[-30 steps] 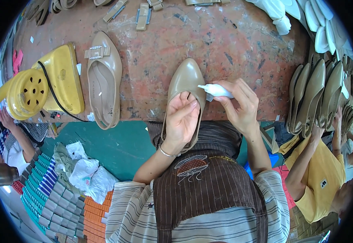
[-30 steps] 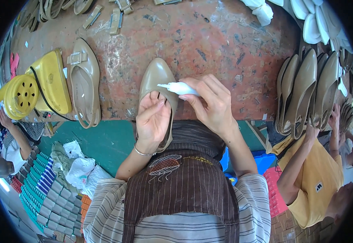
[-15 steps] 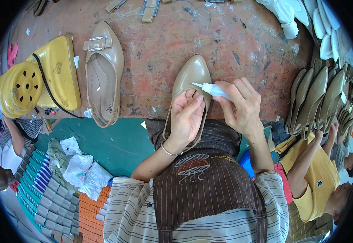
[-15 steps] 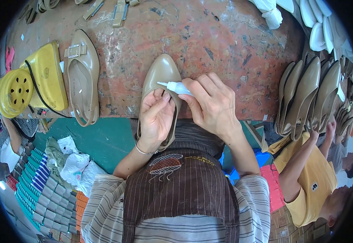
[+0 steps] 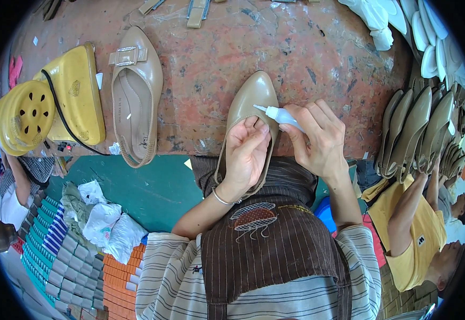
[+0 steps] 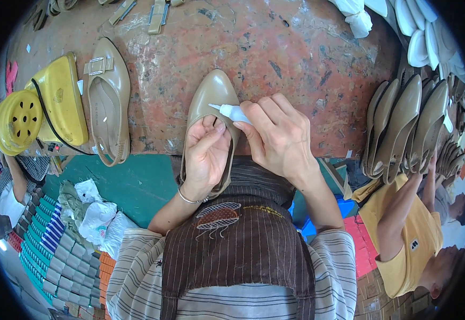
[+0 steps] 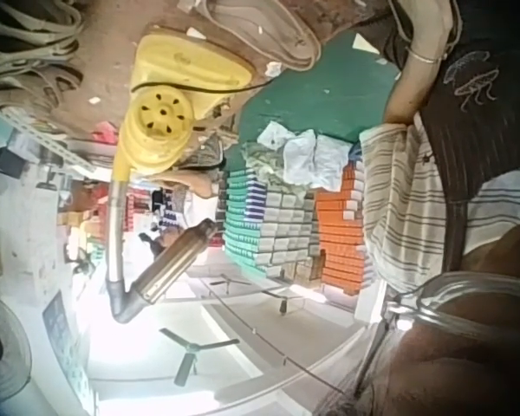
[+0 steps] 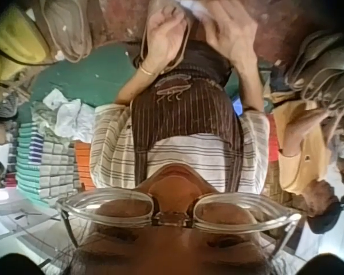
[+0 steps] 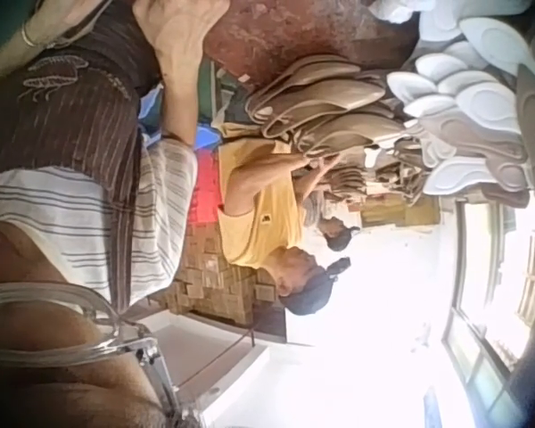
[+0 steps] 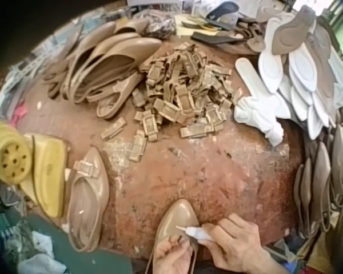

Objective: Applying glue and attaching decorative ornaments to shoes in a factory environment.

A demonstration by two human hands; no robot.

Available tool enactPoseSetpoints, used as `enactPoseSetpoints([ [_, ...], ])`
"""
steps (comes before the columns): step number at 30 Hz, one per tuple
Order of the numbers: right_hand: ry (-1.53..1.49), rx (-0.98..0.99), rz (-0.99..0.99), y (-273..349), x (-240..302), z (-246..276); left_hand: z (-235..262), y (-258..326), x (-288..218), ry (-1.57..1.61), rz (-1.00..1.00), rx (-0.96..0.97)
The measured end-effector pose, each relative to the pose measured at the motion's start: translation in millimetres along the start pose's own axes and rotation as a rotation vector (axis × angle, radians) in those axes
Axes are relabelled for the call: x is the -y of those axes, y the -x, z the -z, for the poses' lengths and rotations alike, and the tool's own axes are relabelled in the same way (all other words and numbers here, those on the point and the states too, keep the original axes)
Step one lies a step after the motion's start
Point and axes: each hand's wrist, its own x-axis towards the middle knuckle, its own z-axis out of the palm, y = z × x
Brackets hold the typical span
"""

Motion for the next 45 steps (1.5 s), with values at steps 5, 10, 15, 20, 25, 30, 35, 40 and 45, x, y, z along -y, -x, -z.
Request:
enactPoseSetpoints([
  [5,0.005,0.012,0.006,-1,1,1,0,0,-1,0.006,-0.009,0.014],
  [10,0.005,0.012,0.008,-2,2,3,3,0,1,-0.002,-0.003,0.031],
  [15,-0.015,0.021,0.014,-4,3,2,-2,-1,-1,-0.014,-0.001,0.025],
  [20,-0.013,0.023,-0.004,-1,2,7,-14,-1,-6,-0.076,0.059,-0.083],
  [25,-0.022,0.044,-0.025,0,0,9,-8,-2,-3,-0.071,0.030,-0.092],
  [30,-0.302,-0.079,-0.200,11,-24,13,-10,-2,-3,-0.090,0.036,-0.164],
  [35,-0.292,-0.455,-0.298,10,-80,5,0,-2,2,0.005,0.014,-0.095],
  [40,-0.018,-0.420,-0.270,6,-88,-4,1,-1,-1,0.032,-0.004,-0.037],
  [45,0.153,-0.789,-0.074,15,-40,-2,1,0,0,0.020,0.001,-0.091],
])
